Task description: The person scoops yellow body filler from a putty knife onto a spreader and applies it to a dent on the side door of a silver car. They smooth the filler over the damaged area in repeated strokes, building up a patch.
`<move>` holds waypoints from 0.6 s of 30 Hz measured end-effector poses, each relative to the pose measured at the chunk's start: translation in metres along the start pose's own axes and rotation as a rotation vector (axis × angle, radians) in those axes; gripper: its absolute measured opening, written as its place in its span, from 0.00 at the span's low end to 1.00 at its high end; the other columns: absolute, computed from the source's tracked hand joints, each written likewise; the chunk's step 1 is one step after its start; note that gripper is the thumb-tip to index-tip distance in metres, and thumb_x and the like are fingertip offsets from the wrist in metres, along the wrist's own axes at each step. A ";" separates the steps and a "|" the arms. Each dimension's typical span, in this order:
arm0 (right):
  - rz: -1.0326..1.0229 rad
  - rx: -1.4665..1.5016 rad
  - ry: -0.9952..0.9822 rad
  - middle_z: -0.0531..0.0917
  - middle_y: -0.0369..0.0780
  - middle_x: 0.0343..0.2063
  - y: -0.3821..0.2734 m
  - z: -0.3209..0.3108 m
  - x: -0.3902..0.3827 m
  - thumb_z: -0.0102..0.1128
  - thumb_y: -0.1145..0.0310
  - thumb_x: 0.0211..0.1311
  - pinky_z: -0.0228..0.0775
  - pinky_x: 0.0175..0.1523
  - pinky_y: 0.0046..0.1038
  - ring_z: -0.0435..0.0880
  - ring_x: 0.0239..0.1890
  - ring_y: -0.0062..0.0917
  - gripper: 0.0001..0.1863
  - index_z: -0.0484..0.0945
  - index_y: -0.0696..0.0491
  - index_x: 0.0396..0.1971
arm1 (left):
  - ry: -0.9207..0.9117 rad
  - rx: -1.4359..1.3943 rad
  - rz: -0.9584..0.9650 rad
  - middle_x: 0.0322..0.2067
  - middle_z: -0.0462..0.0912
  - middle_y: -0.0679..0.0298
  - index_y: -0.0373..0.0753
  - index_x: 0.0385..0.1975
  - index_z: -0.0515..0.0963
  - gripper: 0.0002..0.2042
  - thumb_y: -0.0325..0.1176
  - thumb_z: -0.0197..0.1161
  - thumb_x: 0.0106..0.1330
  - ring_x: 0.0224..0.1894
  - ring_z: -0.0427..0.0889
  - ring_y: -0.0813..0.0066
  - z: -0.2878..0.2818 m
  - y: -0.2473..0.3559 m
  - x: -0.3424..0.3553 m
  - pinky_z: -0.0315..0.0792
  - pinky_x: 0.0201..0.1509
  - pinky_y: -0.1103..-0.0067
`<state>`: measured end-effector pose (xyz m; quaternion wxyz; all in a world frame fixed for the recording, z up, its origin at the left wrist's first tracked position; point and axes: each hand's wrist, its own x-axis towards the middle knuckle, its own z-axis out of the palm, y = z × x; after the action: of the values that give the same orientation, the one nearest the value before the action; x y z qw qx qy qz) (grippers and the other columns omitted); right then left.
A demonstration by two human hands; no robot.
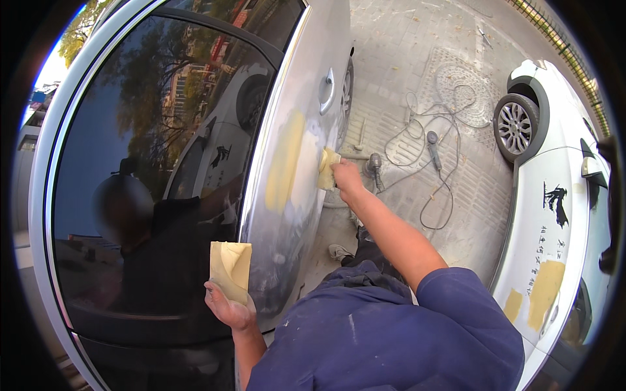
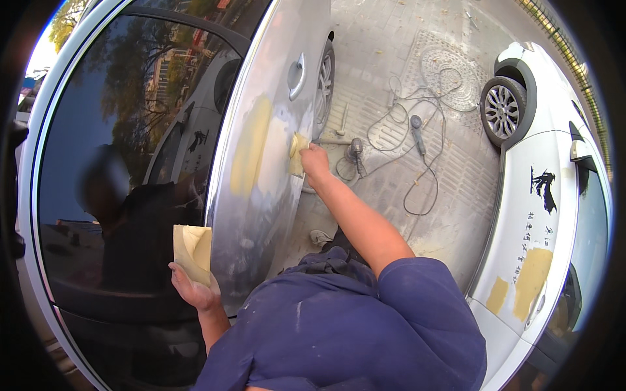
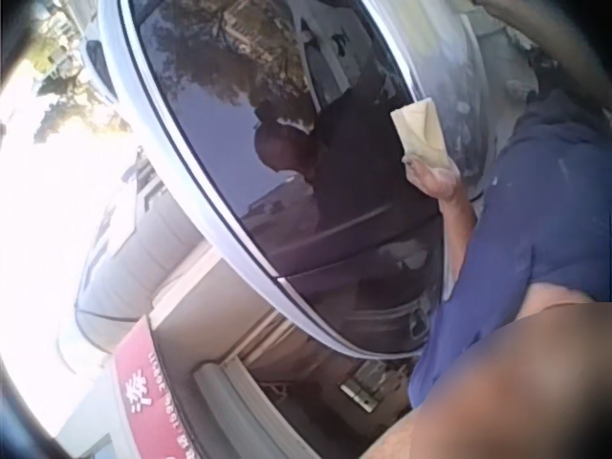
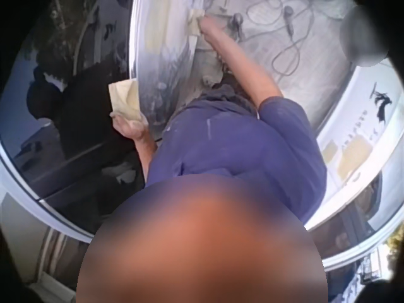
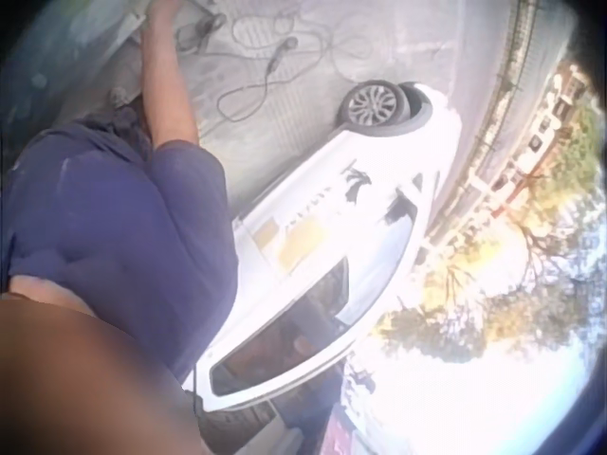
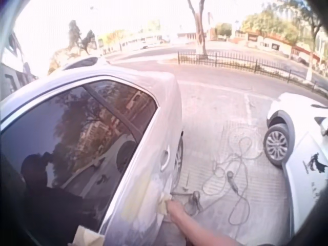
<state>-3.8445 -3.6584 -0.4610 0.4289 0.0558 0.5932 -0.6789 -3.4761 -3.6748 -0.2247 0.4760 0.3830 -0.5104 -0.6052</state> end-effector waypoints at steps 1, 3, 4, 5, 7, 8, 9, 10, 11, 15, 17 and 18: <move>0.010 -0.027 0.014 0.92 0.43 0.50 0.001 0.001 0.003 0.57 0.75 0.77 0.81 0.55 0.35 0.90 0.49 0.29 0.19 0.85 0.64 0.62 | 0.012 0.010 0.003 0.61 0.83 0.54 0.27 0.65 0.79 0.27 0.51 0.51 0.92 0.65 0.83 0.61 -0.003 -0.002 -0.001 0.73 0.74 0.67; 0.029 -0.057 0.026 0.92 0.43 0.47 0.003 0.004 0.006 0.59 0.74 0.75 0.81 0.53 0.35 0.90 0.47 0.29 0.19 0.87 0.64 0.59 | 0.077 0.033 0.007 0.61 0.83 0.54 0.29 0.63 0.79 0.26 0.51 0.51 0.92 0.65 0.83 0.61 -0.006 -0.007 -0.003 0.74 0.74 0.66; 0.052 -0.058 0.041 0.91 0.43 0.46 0.002 0.006 0.007 0.59 0.74 0.74 0.81 0.52 0.36 0.89 0.45 0.29 0.18 0.87 0.65 0.58 | 0.076 0.015 -0.001 0.60 0.82 0.55 0.29 0.62 0.79 0.25 0.50 0.52 0.92 0.65 0.82 0.61 -0.006 -0.009 -0.003 0.74 0.74 0.66; 0.036 -0.087 0.034 0.91 0.43 0.44 0.001 0.008 0.005 0.59 0.73 0.73 0.80 0.51 0.36 0.89 0.45 0.29 0.17 0.88 0.65 0.55 | 0.075 0.003 -0.012 0.60 0.82 0.55 0.30 0.61 0.79 0.24 0.50 0.52 0.92 0.65 0.82 0.61 -0.005 -0.010 -0.003 0.74 0.74 0.66; 0.020 -0.104 0.023 0.91 0.42 0.41 -0.004 0.014 -0.002 0.59 0.73 0.72 0.80 0.48 0.36 0.88 0.43 0.28 0.16 0.88 0.65 0.51 | 0.074 -0.003 -0.009 0.59 0.82 0.55 0.30 0.59 0.79 0.23 0.49 0.53 0.92 0.65 0.82 0.61 0.000 -0.011 -0.001 0.74 0.73 0.65; -0.003 -0.133 0.025 0.91 0.43 0.39 -0.007 0.020 -0.006 0.60 0.73 0.72 0.79 0.48 0.35 0.88 0.42 0.28 0.16 0.89 0.66 0.50 | 0.072 0.006 0.004 0.59 0.82 0.56 0.31 0.59 0.79 0.23 0.49 0.54 0.91 0.65 0.82 0.61 0.004 -0.012 0.001 0.74 0.73 0.65; -0.040 -0.146 0.019 0.91 0.43 0.38 -0.012 0.026 -0.012 0.60 0.72 0.72 0.79 0.48 0.35 0.88 0.41 0.28 0.16 0.89 0.66 0.50 | 0.029 0.029 0.052 0.58 0.82 0.56 0.31 0.58 0.79 0.23 0.49 0.54 0.91 0.64 0.83 0.61 0.009 -0.012 0.003 0.75 0.73 0.65; -0.057 -0.165 0.031 0.91 0.43 0.36 -0.019 0.031 -0.018 0.60 0.72 0.71 0.79 0.47 0.35 0.88 0.40 0.27 0.16 0.89 0.66 0.49 | 0.097 -0.009 0.010 0.56 0.84 0.55 0.29 0.57 0.80 0.24 0.50 0.54 0.91 0.62 0.84 0.61 0.015 -0.012 0.004 0.75 0.71 0.66; -0.083 -0.215 -0.002 0.91 0.42 0.36 -0.027 0.034 -0.025 0.61 0.72 0.71 0.78 0.48 0.34 0.87 0.40 0.26 0.16 0.89 0.66 0.49 | 0.125 -0.028 -0.001 0.54 0.86 0.54 0.27 0.56 0.82 0.26 0.50 0.55 0.90 0.59 0.85 0.61 0.021 -0.012 0.006 0.76 0.69 0.67; -0.157 -0.383 -0.031 0.91 0.42 0.34 -0.063 0.051 -0.062 0.63 0.69 0.70 0.77 0.47 0.33 0.84 0.37 0.25 0.18 0.91 0.64 0.52 | 0.141 -0.061 -0.024 0.51 0.88 0.52 0.24 0.54 0.83 0.28 0.51 0.56 0.89 0.55 0.87 0.61 0.042 -0.010 0.013 0.77 0.66 0.68; -0.197 -0.398 -0.043 0.92 0.48 0.35 -0.077 0.060 -0.080 0.63 0.67 0.69 0.79 0.47 0.37 0.88 0.36 0.33 0.22 0.91 0.59 0.58 | 0.119 -0.062 -0.026 0.51 0.88 0.53 0.24 0.54 0.83 0.28 0.51 0.55 0.90 0.55 0.87 0.62 0.049 -0.011 0.018 0.77 0.66 0.68; -0.197 -0.403 -0.073 0.92 0.49 0.35 -0.084 0.064 -0.086 0.63 0.67 0.70 0.79 0.49 0.37 0.89 0.38 0.36 0.22 0.91 0.58 0.58 | 0.120 -0.073 -0.026 0.51 0.88 0.53 0.24 0.53 0.83 0.28 0.51 0.55 0.90 0.55 0.87 0.62 0.052 -0.012 0.021 0.77 0.65 0.69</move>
<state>-3.8176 -3.6744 -0.3292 0.3842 -0.1137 0.7036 -0.5869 -3.5335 -3.6813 -0.2265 0.5114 0.4074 -0.4535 -0.6056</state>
